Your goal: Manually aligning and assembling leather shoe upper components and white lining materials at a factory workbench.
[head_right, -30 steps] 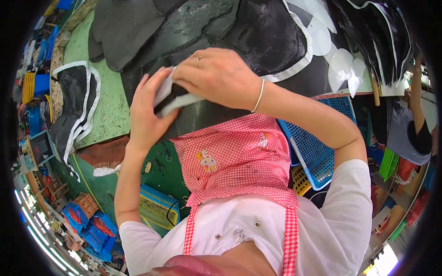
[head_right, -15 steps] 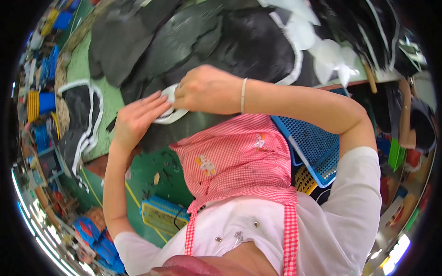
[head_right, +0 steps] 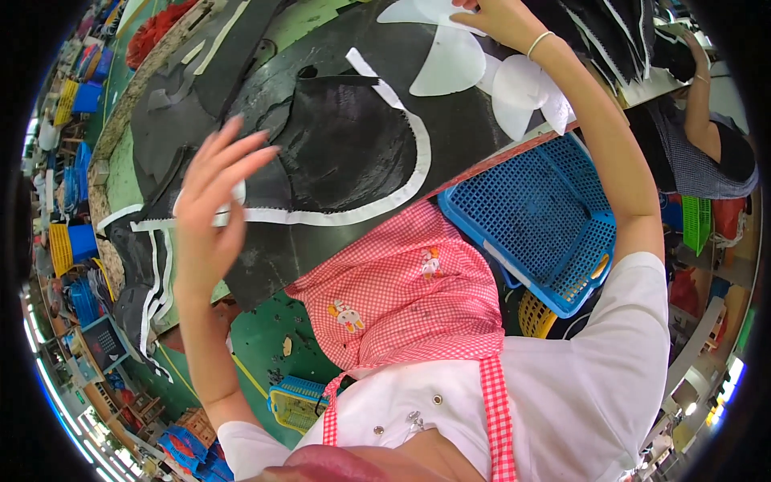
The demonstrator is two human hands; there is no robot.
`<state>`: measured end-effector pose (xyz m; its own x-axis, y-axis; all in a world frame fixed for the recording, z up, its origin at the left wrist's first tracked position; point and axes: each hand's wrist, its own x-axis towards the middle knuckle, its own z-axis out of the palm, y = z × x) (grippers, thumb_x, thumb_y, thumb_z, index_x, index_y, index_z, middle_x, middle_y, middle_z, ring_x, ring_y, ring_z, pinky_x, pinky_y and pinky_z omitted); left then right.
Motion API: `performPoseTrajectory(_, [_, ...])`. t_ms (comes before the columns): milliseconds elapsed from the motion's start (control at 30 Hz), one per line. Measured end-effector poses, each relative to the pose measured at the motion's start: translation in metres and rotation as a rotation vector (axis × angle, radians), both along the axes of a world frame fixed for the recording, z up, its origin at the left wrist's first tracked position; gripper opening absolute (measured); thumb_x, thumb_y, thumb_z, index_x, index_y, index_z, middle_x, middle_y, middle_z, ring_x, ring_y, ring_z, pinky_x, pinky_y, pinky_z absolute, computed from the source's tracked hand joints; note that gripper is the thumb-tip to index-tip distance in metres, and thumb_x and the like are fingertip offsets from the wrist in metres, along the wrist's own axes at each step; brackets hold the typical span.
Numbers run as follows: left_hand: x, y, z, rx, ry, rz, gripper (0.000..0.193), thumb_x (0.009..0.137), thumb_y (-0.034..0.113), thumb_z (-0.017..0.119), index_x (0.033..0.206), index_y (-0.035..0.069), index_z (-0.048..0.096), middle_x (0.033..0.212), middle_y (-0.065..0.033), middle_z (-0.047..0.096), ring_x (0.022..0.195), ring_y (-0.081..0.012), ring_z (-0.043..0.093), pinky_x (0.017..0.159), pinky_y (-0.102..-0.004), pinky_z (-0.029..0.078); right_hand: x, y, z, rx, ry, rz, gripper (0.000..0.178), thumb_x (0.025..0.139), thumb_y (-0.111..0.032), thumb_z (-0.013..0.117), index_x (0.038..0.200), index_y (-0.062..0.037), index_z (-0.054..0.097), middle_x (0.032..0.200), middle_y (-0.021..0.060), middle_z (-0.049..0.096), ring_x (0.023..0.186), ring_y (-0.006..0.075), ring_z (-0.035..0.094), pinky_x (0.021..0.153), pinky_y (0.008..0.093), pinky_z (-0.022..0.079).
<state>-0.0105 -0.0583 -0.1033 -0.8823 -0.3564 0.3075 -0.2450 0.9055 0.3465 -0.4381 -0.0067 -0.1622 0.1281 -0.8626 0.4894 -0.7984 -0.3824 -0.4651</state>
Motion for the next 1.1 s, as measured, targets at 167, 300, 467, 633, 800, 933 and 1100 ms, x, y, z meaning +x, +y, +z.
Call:
performPoseTrajectory(167, [-0.119,-0.009,-0.038,0.069,0.137,-0.169,0.054,0.082,-0.006,0.045,0.133,0.007,0.051,0.133,-0.0166,0.054,0.129,-0.0330,0.047,0.111,-0.0423,0.035,0.024,0.013,0.006,0.157,0.372,-0.095,0.047,0.078,-0.027,0.079,0.111,-0.0014,0.058,0.094,0.0135,0.064,0.086,0.0266,0.064,0.078,0.0364,0.055])
performPoseTrajectory(300, [-0.197,-0.056,-0.071,0.013,0.135,-0.147,0.054,0.081,-0.001,0.047,0.135,0.001,0.046,0.135,-0.0203,0.052,0.127,-0.0323,0.048,0.108,-0.0383,0.038,0.073,0.037,0.002,0.227,0.318,-0.080,0.050,0.070,-0.025,0.080,0.114,-0.0101,0.058,0.115,0.0106,0.061,0.104,0.0319,0.060,0.088,0.0392,0.050])
performPoseTrajectory(467, [-0.228,-0.079,-0.112,-0.082,-0.059,-0.193,0.058,0.079,-0.005,0.046,0.136,0.001,0.046,0.141,-0.0161,0.048,0.130,-0.0306,0.045,0.111,-0.0375,0.035,0.061,0.046,-0.020,0.125,0.241,-0.177,0.025,0.077,-0.022,0.071,0.091,-0.0027,0.064,0.079,0.0114,0.067,0.070,0.0280,0.067,0.069,0.0357,0.054])
performPoseTrajectory(633, [-0.227,-0.073,-0.119,-0.168,0.050,-0.173,0.053,0.081,-0.002,0.048,0.133,0.001,0.049,0.140,-0.0140,0.049,0.130,-0.0302,0.045,0.110,-0.0388,0.036,0.005,0.061,0.012,0.171,-0.908,-0.484,0.027,0.091,-0.025,0.066,0.103,-0.0015,0.061,0.093,0.0121,0.068,0.075,0.0209,0.067,0.066,0.0303,0.058])
performPoseTrajectory(800, [-0.231,-0.070,-0.109,-0.119,-0.013,-0.144,0.047,0.080,0.000,0.049,0.128,0.001,0.053,0.137,-0.0134,0.051,0.127,-0.0295,0.048,0.108,-0.0376,0.038,-0.008,0.081,0.024,0.099,-0.802,-0.431,0.019,0.099,-0.016,0.054,0.105,-0.0004,0.063,0.097,0.0119,0.070,0.075,0.0146,0.069,0.061,0.0244,0.058])
performPoseTrajectory(933, [-0.230,-0.076,-0.105,-0.085,0.042,-0.123,0.039,0.082,0.012,0.054,0.120,0.003,0.061,0.125,-0.0128,0.060,0.114,-0.0289,0.058,0.100,-0.0409,0.044,0.016,0.057,0.010,0.330,-0.688,-0.466,0.019,0.094,-0.011,0.061,0.108,0.0016,0.061,0.096,0.0082,0.068,0.079,0.0132,0.066,0.065,0.0252,0.056])
performPoseTrajectory(1100, [-0.235,-0.017,-0.096,-0.055,0.047,-0.173,0.040,0.085,0.015,0.059,0.123,0.005,0.057,0.124,-0.0154,0.058,0.112,-0.0323,0.058,0.098,-0.0404,0.047,0.006,0.000,-0.034,-0.055,0.099,-0.519,0.037,0.076,-0.021,0.076,0.098,0.0025,0.058,0.095,0.0217,0.066,0.082,0.0360,0.067,0.073,0.0426,0.054])
